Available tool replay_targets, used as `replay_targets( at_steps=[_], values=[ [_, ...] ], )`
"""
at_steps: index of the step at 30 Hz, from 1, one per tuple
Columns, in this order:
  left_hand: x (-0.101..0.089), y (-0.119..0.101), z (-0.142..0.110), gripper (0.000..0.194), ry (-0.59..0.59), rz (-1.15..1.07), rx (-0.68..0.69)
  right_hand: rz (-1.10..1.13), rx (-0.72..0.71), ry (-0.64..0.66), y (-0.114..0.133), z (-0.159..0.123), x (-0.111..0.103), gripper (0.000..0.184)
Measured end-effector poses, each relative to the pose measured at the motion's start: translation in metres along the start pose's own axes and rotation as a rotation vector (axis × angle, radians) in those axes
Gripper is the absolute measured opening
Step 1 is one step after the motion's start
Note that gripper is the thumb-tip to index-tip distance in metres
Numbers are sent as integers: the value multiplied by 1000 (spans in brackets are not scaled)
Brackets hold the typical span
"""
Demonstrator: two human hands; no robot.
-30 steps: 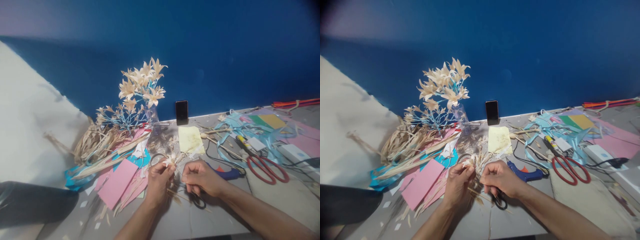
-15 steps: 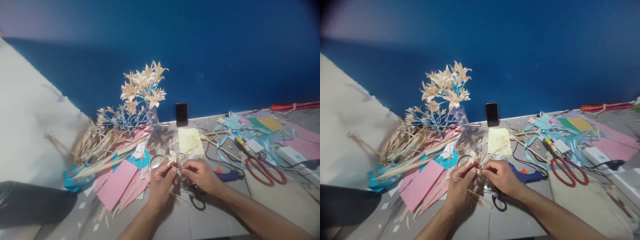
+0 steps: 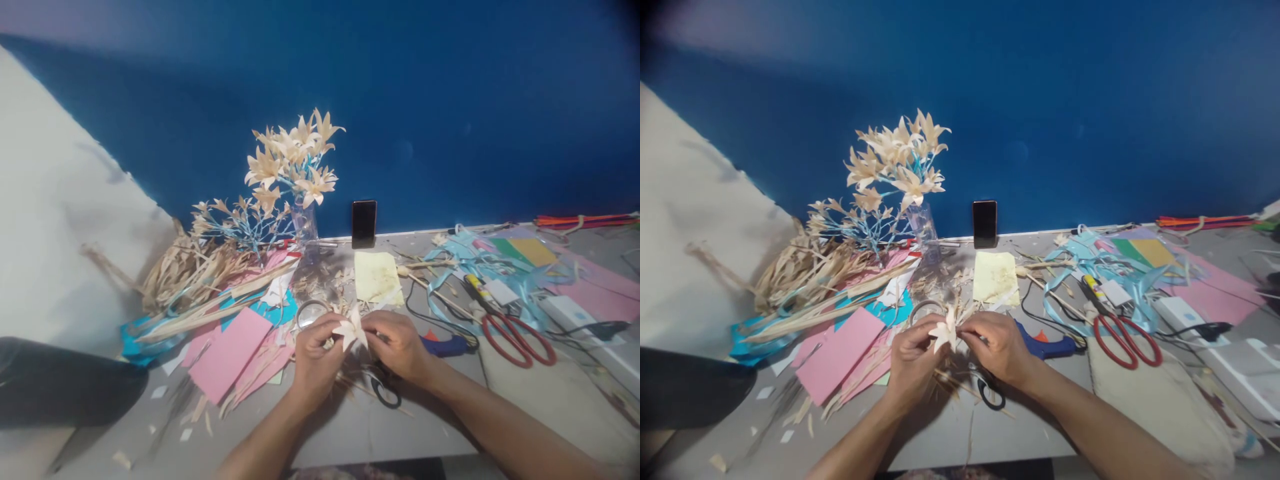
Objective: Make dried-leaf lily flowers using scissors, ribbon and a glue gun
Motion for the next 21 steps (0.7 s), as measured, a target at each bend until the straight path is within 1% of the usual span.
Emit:
replay_targets(
  at_steps=[2, 4, 7, 9, 12, 15, 18, 21],
  values=[
    [2, -5, -1, 21, 3, 64, 73, -18, -62, -47, 6, 2, -5, 13],
    [5, -10, -3, 22, 3, 121, 145, -23, -93, -74, 10, 3, -8, 13],
    [7, -16, -7, 20, -20, 168, 226, 3, -89, -73, 10, 5, -8, 14],
    [8, -18, -9, 19, -34, 177, 256, 30, -87, -61, 10, 5, -7, 15],
    [9, -19, -12, 16, -31, 192, 283, 37, -77, -45, 8, 3, -4, 15],
    [10, -22, -16, 14, -30, 214, 349, 41, -50, -11, 3, 0, 1, 14],
    [11, -27, -21, 15, -22, 235, 428, 75, -20, 37, -5, -2, 7, 15],
    [15, -27, -21, 20, 1, 253, 440, 91, -24, 13, -9, -2, 5, 15]
  ],
)
Point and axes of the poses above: each hand's wrist, its own z-axis towards the middle knuckle, its own x-axis out of the palm, y = z × x, the point moved 10 cm from there along z, towards the middle knuckle, and after that the axes turned 15 degrees about -x, right-handed, at the moved point
